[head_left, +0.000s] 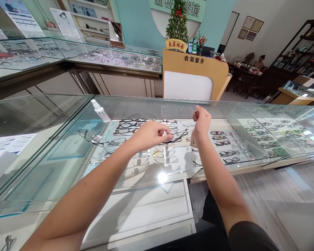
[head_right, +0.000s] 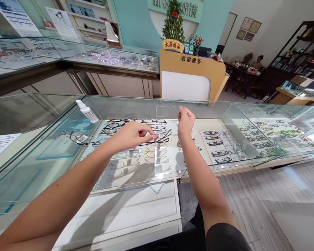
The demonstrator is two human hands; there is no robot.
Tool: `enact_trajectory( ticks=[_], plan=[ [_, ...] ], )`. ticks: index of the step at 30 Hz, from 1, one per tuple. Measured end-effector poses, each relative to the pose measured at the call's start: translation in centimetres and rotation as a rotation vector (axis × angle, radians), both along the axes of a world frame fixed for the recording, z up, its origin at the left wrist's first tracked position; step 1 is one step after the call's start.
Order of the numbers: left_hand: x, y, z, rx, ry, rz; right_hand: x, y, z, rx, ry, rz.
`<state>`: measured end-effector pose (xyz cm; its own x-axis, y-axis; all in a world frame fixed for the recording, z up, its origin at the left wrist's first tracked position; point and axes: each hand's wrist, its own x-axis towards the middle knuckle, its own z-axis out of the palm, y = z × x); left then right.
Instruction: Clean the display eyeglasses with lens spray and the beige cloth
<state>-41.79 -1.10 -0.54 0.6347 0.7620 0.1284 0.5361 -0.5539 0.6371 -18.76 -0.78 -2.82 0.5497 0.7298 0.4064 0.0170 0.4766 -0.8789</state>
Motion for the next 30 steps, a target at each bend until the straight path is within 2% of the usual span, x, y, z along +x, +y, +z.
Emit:
enact_trajectory(
  ticks=[4, 10, 20, 27, 30],
  plan=[
    [0.6, -0.3, -0.5, 0.064, 0.191, -0.112, -0.2, 0.2, -0.2, -0.115, 0.001, 0.073],
    [1.2, -0.5, -1.6, 0.084, 0.365, -0.173, -1.3, -0.2, -0.4, -0.129, -0.012, 0.198],
    [1.1, 0.0, -2.4, 0.113, 0.393, -0.133, -1.4, -0.3, -0.3, -0.137, -0.058, 0.202],
    [0.9, 0.3, -1.7, 0.118, 0.402, -0.114, -1.5, -0.3, -0.5, -0.121, -0.061, 0.226],
    [0.6, 0.9, -1.6, 0.157, 0.389, -0.028, -1.5, -0.2, -0.6, -0.103, -0.049, 0.249]
  ],
)
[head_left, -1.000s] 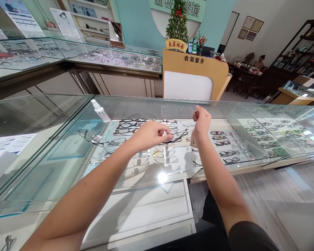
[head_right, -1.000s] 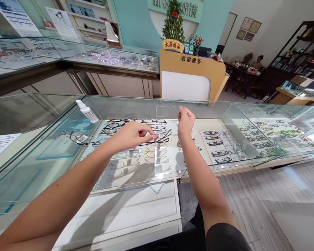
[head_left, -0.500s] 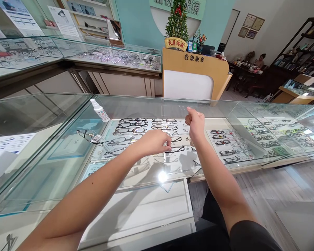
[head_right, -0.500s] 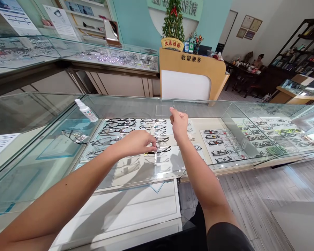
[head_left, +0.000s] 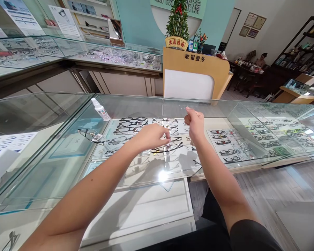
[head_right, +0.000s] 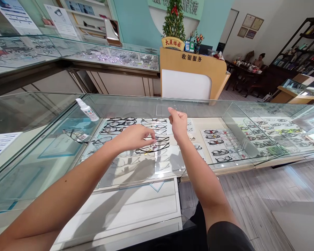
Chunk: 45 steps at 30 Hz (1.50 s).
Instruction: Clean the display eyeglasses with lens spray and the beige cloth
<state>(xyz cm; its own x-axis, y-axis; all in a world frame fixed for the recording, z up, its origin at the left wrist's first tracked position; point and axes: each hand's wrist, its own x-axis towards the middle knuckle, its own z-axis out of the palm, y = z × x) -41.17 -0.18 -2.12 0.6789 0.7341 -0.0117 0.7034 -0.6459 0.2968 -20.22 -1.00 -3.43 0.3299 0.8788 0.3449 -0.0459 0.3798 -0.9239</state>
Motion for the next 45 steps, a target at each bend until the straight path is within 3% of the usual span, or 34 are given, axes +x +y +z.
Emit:
enact_trajectory(
  ticks=[3, 9, 15, 19, 24, 27, 30, 34, 45],
  plan=[
    [-0.2, 0.8, -0.7, 0.065, -0.028, 0.05, 0.1, 0.0, -0.1, 0.004, 0.012, 0.01],
    [0.3, 1.8, -2.7, 0.08, -0.003, -0.006, 0.0, -0.1, -0.1, -0.002, 0.013, 0.033],
    [0.1, 2.0, -2.7, 0.03, -0.117, -0.036, 0.1, -0.1, 0.3, 0.039, 0.055, -0.017],
    [-0.4, 2.0, -1.8, -0.122, -0.4, -0.019, 1.0, 0.0, 0.5, 0.102, 0.128, -0.062],
    [-0.6, 2.4, -0.5, -0.24, -0.952, 0.066, 1.3, -0.1, 0.9, 0.143, 0.113, -0.074],
    [-0.7, 2.8, -0.1, -0.318, -1.259, 0.118, 0.3, 0.2, 1.7, 0.155, -0.069, -0.018],
    [-0.8, 3.4, -0.2, -0.368, -1.423, 0.168, -1.4, 0.8, 2.5, 0.125, -0.321, 0.157],
    [-0.9, 3.9, -0.7, -0.405, -1.515, 0.219, -3.2, 1.6, 2.4, 0.149, -0.51, 0.273],
    [-0.2, 2.5, -0.5, -0.448, -1.409, 0.214, -2.9, 0.9, 0.6, 0.086, -0.398, 0.187]
  ],
)
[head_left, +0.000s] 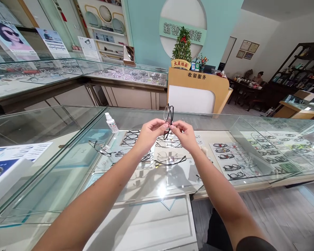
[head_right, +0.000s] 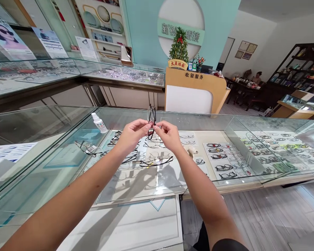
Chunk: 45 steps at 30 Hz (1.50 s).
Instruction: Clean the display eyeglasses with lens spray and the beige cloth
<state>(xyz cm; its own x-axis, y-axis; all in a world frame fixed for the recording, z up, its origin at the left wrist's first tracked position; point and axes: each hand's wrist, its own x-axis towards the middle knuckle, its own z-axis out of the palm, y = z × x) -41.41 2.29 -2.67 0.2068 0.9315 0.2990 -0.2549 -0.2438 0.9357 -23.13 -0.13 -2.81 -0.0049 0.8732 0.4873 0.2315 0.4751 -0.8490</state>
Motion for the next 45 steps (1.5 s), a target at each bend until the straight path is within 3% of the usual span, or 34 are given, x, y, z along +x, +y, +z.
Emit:
enact_trajectory(
  ticks=[17, 24, 31, 38, 45],
  plan=[
    [-0.6, 0.7, 0.1, 0.164, 0.123, 0.098, 0.5, 0.0, -0.2, 0.061, -0.021, -0.1],
    [-1.2, 2.0, -1.0, 0.209, 0.196, 0.145, 1.8, 0.1, -0.3, 0.139, -0.13, -0.41],
    [-1.3, 2.0, -1.2, 0.239, 0.328, 0.169, 2.8, 0.2, 0.5, 0.233, -0.1, -0.593],
    [-0.8, 1.5, -1.0, 0.137, 0.181, 0.122, 1.6, -0.3, -0.1, 0.252, -0.123, -0.48],
    [-0.2, 0.8, -1.7, 0.223, 0.254, 0.071, 0.2, -0.1, -0.7, 0.095, -0.116, -0.336]
  ],
)
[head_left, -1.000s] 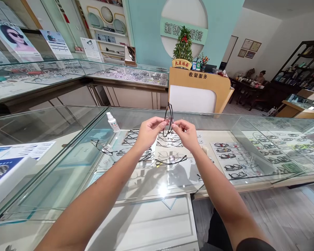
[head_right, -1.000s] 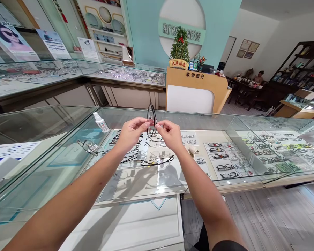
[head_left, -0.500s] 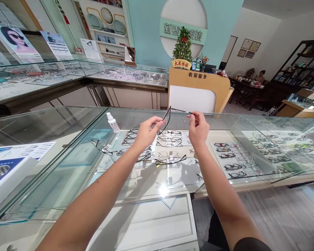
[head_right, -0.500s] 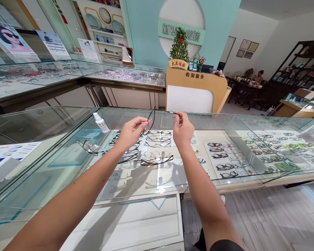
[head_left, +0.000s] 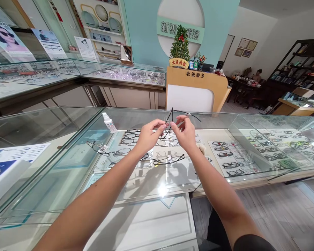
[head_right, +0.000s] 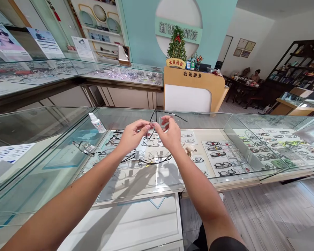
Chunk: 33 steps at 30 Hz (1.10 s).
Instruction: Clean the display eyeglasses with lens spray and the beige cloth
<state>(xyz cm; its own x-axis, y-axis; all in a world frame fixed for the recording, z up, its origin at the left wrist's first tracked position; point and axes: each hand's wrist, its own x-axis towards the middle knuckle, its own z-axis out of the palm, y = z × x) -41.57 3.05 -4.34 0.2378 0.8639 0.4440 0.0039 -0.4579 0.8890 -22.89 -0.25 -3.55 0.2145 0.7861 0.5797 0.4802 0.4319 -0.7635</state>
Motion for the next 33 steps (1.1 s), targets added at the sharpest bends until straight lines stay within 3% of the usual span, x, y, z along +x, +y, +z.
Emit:
enact_trajectory(
  ticks=[10, 20, 25, 33],
  plan=[
    [0.1, -0.3, 0.9, -0.08, -0.135, 0.062, 0.4, 0.7, -0.4, -0.012, 0.048, -0.114],
    [-1.0, 0.7, 1.5, -0.11, -0.333, 0.185, 0.8, 1.0, -1.1, -0.003, -0.054, -0.138],
    [-0.9, 0.7, 1.4, -0.116, -0.309, 0.178, 0.8, 0.8, -1.0, 0.087, -0.203, -0.251],
    [0.1, -0.5, 1.0, -0.1, -0.156, 0.053, -0.9, 0.3, -1.4, 0.075, -0.388, 0.08]
  ],
)
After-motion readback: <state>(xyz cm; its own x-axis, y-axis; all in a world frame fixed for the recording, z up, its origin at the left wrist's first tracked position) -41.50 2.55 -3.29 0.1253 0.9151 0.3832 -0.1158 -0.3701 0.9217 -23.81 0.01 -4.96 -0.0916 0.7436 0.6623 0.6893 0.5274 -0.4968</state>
